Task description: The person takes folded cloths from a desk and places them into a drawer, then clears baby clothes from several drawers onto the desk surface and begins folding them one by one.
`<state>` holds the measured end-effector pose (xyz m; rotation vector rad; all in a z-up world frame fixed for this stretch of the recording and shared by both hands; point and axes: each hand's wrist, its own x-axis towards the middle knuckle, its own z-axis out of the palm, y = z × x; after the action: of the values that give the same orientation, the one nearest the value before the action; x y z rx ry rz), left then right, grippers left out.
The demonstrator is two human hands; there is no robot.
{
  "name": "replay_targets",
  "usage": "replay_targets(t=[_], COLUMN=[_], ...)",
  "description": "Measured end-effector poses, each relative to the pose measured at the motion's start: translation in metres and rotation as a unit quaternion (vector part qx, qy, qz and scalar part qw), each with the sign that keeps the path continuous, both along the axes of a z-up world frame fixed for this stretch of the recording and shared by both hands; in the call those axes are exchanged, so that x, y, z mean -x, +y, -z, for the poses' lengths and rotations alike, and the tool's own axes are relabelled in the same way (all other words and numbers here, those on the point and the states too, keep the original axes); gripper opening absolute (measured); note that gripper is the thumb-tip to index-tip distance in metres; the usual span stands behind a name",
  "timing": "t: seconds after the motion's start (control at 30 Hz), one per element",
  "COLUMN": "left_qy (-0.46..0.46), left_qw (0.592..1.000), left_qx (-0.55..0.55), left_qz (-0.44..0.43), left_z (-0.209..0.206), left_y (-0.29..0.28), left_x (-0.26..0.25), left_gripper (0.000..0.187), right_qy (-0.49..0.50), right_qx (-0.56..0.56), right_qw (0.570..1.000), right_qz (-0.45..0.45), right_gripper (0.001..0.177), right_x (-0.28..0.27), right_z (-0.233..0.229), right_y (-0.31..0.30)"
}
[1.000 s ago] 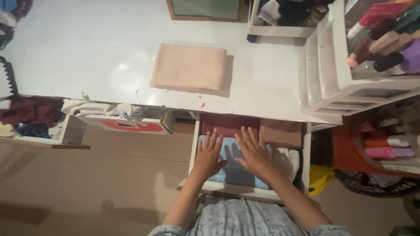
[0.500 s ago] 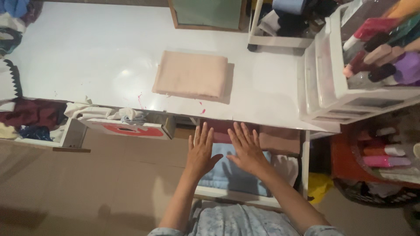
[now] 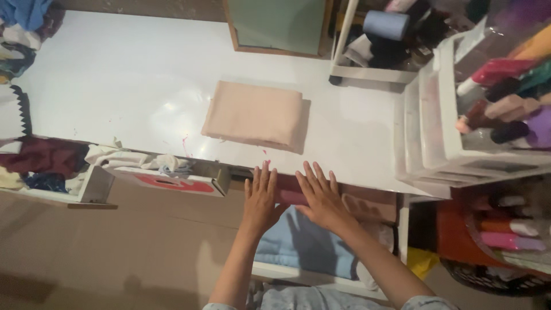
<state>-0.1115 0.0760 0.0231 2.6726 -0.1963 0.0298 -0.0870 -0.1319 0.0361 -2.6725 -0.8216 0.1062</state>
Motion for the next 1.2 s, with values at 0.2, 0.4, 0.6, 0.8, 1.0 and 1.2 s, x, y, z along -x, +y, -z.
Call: replay_targets(t=[0.2, 0.4, 0.6, 0.8, 1.0, 1.2], left_qy=[-0.029, 0.004, 0.009, -0.022, -0.04, -0.043], left_qw=[0.999, 1.0, 0.999, 0.999, 0.997, 0.997], left_qx=[0.018, -0.014, -0.03, -0.035, -0.055, -0.047], left_qz=[0.014, 0.027, 0.037, 0.034, 0.037, 0.031], left_z=[0.005, 0.002, -0.019, -0.019, -0.013, -0.004], left_y=[0.037, 0.084, 0.125, 0.134, 0.127, 0.13], left_x=[-0.028, -0.05, -0.067, -0.093, -0.12, -0.133], left_gripper=[0.104, 0.104, 0.109, 0.109, 0.107, 0.104], right_qy=[-0.005, -0.014, -0.026, -0.011, -0.032, -0.032], right_qx=[-0.011, -0.014, -0.02, -0.005, 0.0, 0.006], right_qw=[1.0, 0.998, 0.995, 0.994, 0.993, 0.993], right_qz=[0.023, 0.052, 0.089, 0.105, 0.112, 0.116], right_gripper=[0.096, 0.096, 0.095, 0.093, 0.09, 0.09], right_x=[-0.022, -0.034, -0.045, -0.071, -0.098, -0.113], right_z=[0.009, 0.015, 0.008, 0.001, 0.003, 0.01], right_y=[0.047, 0.099, 0.134, 0.14, 0.133, 0.132])
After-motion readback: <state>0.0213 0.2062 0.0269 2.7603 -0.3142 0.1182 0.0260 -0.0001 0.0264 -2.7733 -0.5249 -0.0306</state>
